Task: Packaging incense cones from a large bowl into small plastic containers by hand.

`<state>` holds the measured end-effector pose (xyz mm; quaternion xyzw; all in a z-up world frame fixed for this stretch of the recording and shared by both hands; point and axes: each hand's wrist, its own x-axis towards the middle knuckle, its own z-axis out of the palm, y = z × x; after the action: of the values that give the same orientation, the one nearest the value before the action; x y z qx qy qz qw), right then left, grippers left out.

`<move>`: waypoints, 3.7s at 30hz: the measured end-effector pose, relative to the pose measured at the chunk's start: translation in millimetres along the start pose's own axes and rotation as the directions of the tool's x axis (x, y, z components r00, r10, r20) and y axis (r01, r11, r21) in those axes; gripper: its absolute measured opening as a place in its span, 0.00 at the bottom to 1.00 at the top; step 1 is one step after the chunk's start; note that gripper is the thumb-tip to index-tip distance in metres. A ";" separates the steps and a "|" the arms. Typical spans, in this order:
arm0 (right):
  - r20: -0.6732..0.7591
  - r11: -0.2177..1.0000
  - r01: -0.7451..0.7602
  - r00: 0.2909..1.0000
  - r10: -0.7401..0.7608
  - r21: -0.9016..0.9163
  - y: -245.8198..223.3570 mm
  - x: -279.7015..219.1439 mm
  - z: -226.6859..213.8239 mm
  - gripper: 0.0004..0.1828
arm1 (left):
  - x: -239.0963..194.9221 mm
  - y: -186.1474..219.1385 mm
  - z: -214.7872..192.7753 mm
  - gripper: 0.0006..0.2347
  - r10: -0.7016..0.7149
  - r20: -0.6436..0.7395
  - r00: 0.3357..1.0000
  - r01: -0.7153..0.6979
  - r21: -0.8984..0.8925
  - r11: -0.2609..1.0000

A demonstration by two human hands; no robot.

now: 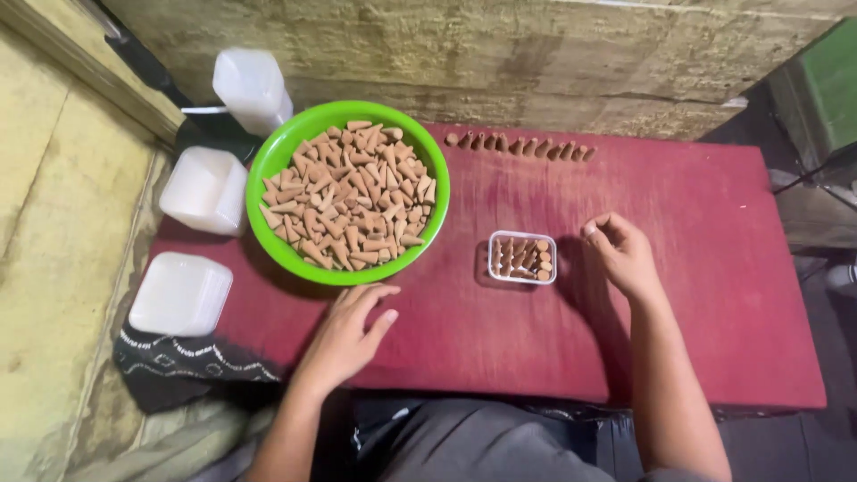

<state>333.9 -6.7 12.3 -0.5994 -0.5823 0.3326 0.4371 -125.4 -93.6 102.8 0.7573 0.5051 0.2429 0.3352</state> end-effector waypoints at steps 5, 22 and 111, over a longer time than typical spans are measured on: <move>0.066 0.996 0.037 0.997 -0.031 -0.077 -66.2 -10.5 8.3 0.02 | -16.7 -13.1 -20.2 0.08 -0.059 -0.022 0.998 0.060 0.016 0.998; 0.415 0.954 0.295 0.876 -0.245 -0.059 -156.2 1.1 85.0 0.05 | 33.3 -52.7 -34.0 0.07 0.243 -0.507 0.827 -0.170 0.187 0.967; 0.026 0.833 0.086 0.992 -0.120 0.547 -36.2 15.3 63.9 0.17 | 156.4 -53.5 -58.1 0.08 0.237 -0.430 0.871 -0.149 0.228 0.962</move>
<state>262.6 15.0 21.7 -0.4082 -0.5079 0.4777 0.5892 -140.6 81.0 105.3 0.7545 0.5112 0.3967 0.1094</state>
